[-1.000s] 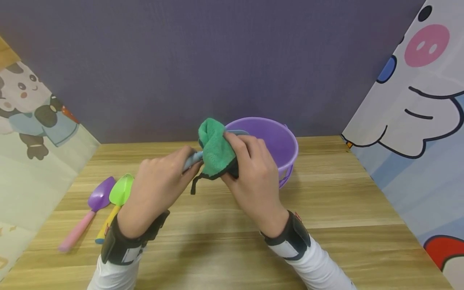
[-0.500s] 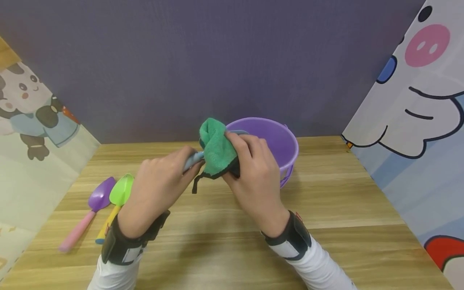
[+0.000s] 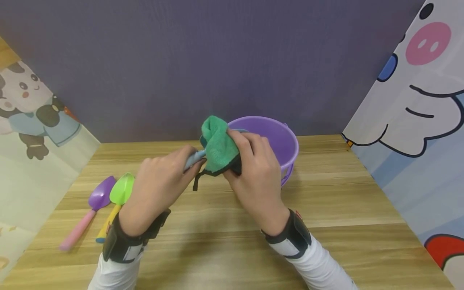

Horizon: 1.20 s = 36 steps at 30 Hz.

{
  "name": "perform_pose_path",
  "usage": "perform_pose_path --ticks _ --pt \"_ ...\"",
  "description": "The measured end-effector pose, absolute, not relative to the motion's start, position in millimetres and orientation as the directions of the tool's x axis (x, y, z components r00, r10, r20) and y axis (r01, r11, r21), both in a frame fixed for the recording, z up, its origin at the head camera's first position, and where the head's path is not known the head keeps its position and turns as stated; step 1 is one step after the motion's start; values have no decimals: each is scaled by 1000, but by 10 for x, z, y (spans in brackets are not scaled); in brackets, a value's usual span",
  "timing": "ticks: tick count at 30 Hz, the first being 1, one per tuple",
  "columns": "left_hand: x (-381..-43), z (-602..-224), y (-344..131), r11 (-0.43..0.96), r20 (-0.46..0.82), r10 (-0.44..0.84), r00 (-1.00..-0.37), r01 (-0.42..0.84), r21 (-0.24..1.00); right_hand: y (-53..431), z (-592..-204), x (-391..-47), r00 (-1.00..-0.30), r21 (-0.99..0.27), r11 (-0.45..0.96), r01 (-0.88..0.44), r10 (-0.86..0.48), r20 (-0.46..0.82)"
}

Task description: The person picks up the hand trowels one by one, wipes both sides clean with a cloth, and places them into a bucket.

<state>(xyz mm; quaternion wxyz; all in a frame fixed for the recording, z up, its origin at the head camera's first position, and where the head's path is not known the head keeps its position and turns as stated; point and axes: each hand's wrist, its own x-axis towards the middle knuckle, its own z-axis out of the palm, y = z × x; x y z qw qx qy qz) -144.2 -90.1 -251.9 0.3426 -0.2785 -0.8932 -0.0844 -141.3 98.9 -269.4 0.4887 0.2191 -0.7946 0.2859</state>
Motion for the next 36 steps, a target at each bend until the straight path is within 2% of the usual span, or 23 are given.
perform_pose_path --ticks 36 --pt "-1428 -2533 -916 839 632 443 -635 543 -43 1002 -2690 -1395 -466 -282 722 -632 -64 882"
